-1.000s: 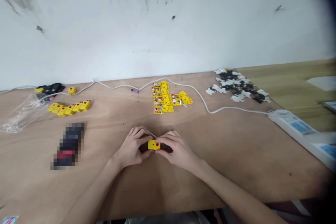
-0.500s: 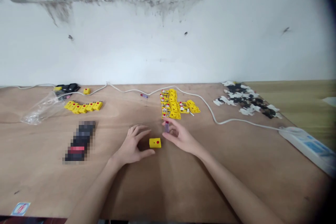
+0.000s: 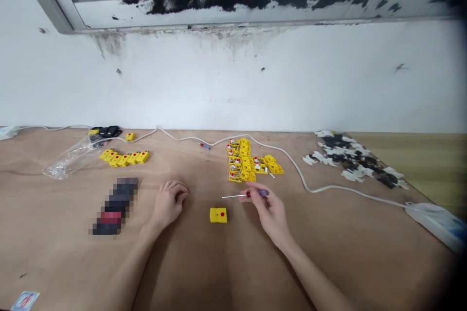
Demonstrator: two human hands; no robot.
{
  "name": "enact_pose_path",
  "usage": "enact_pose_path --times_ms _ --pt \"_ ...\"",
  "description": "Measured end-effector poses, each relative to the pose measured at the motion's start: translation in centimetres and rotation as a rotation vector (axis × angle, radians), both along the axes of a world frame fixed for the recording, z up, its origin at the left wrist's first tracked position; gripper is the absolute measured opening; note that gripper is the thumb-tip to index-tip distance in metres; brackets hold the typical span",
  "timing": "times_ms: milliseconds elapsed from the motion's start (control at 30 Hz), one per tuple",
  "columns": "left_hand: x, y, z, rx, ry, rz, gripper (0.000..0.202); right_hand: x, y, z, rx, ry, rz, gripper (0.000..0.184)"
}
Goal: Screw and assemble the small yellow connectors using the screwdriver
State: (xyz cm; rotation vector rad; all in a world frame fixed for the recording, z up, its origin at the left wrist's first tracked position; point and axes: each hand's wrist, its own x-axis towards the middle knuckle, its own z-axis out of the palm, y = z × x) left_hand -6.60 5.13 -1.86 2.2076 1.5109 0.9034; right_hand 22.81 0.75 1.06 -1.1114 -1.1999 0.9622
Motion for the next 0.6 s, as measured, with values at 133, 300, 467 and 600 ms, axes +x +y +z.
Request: enact_pose_path --times_ms 133,300,467,600 --pt "3.0 -1.7 0.9 -0.103 -0.212 -0.013 0.017 -1.2 -0.8 0.7 0.003 0.154 -0.039 0.023" --pt "5.6 -3.8 1.3 -0.202 -0.351 -0.130 0.021 -2.1 -1.4 1.0 0.006 0.211 0.003 0.020" --pt "6.4 -4.7 1.6 -0.210 -0.314 -0.174 0.021 -2.3 -1.5 1.0 -0.045 0.198 0.049 0.024" --pt "6.5 -4.7 1.8 -0.199 -0.286 -0.195 0.019 -2.3 -1.6 1.0 -0.061 0.197 0.049 0.026"
